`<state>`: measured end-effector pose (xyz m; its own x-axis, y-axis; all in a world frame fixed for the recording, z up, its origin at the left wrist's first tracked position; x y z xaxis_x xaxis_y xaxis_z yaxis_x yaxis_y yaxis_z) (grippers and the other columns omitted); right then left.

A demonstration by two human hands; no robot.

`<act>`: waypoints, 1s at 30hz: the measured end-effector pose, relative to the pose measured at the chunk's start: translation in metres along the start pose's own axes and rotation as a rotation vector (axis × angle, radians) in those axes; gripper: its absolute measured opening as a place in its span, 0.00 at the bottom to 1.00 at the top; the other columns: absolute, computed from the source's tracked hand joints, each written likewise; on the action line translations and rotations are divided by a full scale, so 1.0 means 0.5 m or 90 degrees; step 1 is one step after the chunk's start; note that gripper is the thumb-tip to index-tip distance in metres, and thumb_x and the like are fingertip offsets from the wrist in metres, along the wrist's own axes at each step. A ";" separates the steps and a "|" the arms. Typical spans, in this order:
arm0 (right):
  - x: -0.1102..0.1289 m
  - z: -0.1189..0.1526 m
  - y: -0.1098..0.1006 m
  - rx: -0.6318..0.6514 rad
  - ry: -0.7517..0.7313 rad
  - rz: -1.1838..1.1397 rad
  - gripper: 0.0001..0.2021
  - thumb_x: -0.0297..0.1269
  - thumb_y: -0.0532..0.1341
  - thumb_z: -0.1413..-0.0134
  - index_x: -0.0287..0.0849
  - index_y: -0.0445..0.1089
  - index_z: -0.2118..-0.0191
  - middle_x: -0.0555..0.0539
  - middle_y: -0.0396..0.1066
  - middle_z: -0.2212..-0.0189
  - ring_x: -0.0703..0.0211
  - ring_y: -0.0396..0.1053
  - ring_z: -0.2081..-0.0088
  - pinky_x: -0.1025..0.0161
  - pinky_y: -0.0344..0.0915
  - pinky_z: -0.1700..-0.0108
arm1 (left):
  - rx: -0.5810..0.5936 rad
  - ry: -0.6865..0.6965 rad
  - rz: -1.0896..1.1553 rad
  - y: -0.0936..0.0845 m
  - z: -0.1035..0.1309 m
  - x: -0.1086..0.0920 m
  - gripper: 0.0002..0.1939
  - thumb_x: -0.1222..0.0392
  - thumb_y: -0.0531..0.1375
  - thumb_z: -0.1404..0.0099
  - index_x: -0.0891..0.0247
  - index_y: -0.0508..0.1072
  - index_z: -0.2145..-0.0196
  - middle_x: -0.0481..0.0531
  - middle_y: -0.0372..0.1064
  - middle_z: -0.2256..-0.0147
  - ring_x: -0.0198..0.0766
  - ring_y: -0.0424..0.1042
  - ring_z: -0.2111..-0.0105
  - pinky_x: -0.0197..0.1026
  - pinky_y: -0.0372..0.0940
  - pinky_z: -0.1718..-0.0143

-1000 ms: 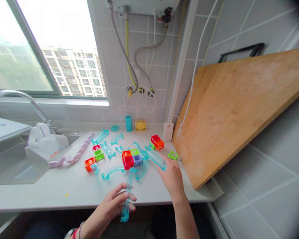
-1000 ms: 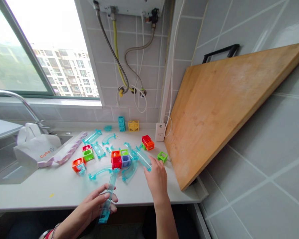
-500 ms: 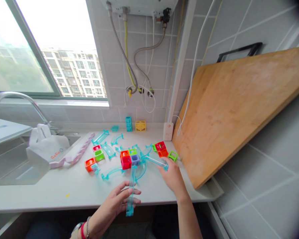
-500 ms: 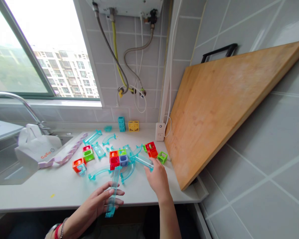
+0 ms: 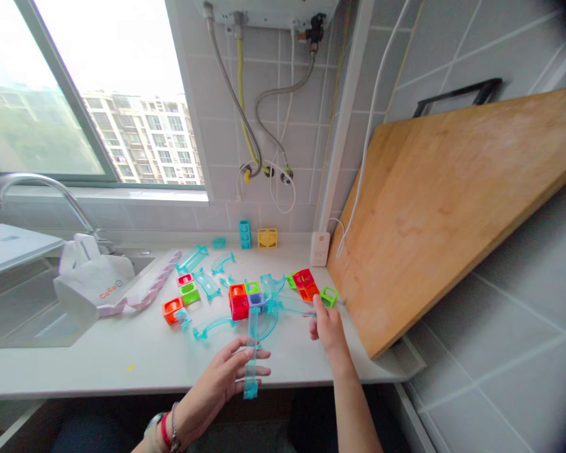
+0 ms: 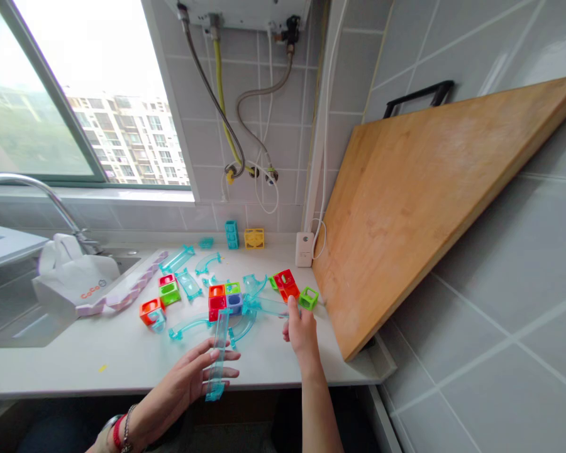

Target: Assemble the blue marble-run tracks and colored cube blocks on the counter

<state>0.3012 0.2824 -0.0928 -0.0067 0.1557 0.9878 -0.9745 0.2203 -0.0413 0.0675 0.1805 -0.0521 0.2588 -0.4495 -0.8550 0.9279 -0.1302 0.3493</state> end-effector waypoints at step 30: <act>0.041 0.181 0.204 0.248 -0.038 -0.306 0.27 0.50 0.71 0.48 0.38 0.76 0.47 0.39 0.78 0.49 0.43 0.74 0.46 0.50 0.67 0.43 | -0.119 0.195 0.170 -0.044 0.018 -0.062 0.17 0.55 0.63 0.31 0.64 0.72 0.47 0.64 0.74 0.43 0.57 0.70 0.40 0.53 0.68 0.41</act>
<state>0.1814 0.2207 -0.0634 0.4513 0.0695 0.8897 -0.8820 -0.1168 0.4565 0.0366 0.1894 -0.0299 0.5376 -0.1590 -0.8281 0.8428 0.1301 0.5222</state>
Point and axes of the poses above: each hand's wrist, its own z-axis away from the middle knuckle, its own y-axis out of the palm, x = y × z, the point moved 5 cm from there along -z, towards the middle knuckle
